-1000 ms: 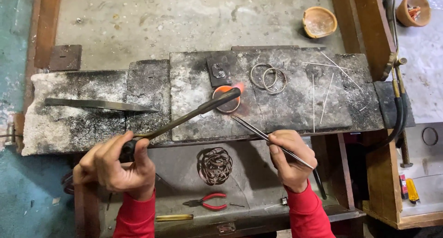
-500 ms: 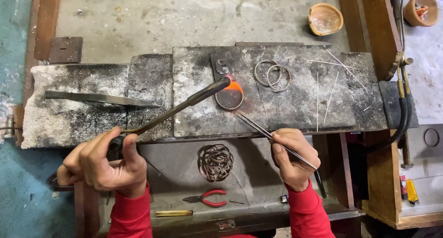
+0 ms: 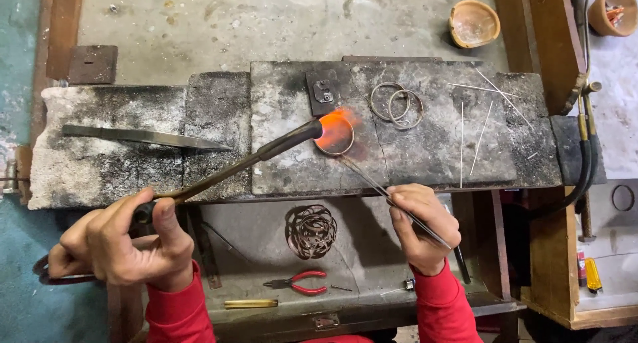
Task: The person uses a handheld torch to heat a metal ring held with tweezers on a workbench. The ring is repeatedly heated until it glows orange, then briefly set down before being reheated. The process is repeated several times on the same ring.
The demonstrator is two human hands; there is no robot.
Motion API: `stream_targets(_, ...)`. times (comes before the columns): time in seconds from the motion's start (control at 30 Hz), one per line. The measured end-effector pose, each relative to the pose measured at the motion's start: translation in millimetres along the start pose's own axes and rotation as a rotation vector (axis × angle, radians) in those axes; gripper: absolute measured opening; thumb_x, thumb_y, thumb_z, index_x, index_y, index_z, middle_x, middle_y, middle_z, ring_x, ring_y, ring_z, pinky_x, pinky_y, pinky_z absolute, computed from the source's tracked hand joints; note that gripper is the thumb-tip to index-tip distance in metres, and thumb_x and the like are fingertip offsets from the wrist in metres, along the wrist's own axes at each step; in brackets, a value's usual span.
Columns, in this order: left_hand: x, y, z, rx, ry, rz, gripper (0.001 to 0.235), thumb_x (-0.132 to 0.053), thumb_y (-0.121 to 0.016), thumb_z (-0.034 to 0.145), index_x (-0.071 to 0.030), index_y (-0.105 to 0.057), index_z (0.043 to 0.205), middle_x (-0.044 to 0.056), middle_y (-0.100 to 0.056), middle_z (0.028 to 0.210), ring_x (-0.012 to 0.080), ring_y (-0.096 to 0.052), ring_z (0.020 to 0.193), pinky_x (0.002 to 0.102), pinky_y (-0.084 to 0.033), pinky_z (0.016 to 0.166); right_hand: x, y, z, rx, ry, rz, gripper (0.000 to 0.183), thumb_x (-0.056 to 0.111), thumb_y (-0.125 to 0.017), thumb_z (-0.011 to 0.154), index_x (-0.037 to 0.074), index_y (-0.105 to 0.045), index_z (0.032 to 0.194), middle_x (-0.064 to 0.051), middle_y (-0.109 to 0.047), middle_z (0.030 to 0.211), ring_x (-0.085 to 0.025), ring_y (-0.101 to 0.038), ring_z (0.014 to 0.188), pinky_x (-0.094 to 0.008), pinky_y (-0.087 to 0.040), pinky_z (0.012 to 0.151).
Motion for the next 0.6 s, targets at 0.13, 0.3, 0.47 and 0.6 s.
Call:
stream_targets(0.13, -2.3, 1.1, 5.8, 0.004, -0.035, -0.007, 0.042, -0.033, -0.067, 0.108, 0.002, -0.077, 0.087, 0.012, -0.077, 0.083, 0.0311, -0.061, 0.087, 0.043, -0.025, 0.109, 0.8, -0.3, 1.2, 0.010, 0.017, -0.021, 0.008, -0.002, -0.067, 0.093, -0.004, -0.068, 0.101, -0.021, -0.074, 0.098, -0.035, -0.075, 0.091, -0.043, -0.061, 0.089)
stream_targets(0.3, -5.9, 0.6, 7.8, 0.038, -0.003, -0.035, 0.042, -0.036, -0.063, 0.107, -0.001, -0.076, 0.088, 0.010, -0.076, 0.083, 0.0286, -0.058, 0.085, 0.044, -0.025, 0.105, 0.5, -0.8, 1.9, 0.021, 0.013, -0.044, 0.008, -0.004, -0.068, 0.093, -0.004, -0.069, 0.101, -0.021, -0.074, 0.099, -0.034, -0.075, 0.091, -0.042, -0.061, 0.089)
stream_targets(0.47, -3.8, 1.2, 5.4, 0.062, 0.009, -0.058, 0.041, -0.033, -0.065, 0.108, 0.002, -0.077, 0.090, 0.013, -0.075, 0.085, 0.0321, -0.059, 0.088, 0.044, -0.028, 0.105, 0.6, -1.1, 1.5, 0.022, 0.021, -0.059, 0.008, -0.005, -0.068, 0.093, -0.004, -0.069, 0.100, -0.021, -0.074, 0.097, -0.033, -0.075, 0.089, -0.041, -0.061, 0.086)
stream_targets(0.6, 2.2, -0.2, 4.7, 0.048, -0.004, -0.120, 0.036, -0.025, -0.068, 0.109, 0.008, -0.074, 0.094, 0.018, -0.073, 0.086, 0.0359, -0.056, 0.090, 0.041, -0.039, 0.090, 0.3, -1.8, 2.2, 0.019, 0.034, -0.065, 0.009, -0.007, -0.069, 0.092, -0.004, -0.068, 0.101, -0.020, -0.073, 0.097, -0.033, -0.074, 0.089, -0.040, -0.060, 0.086)
Point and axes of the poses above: each hand's wrist, its own z-axis towards the middle knuckle, its own y-axis out of the back of the hand, x = y × z, the point moved 1 cm from there along z, towards the middle knuckle
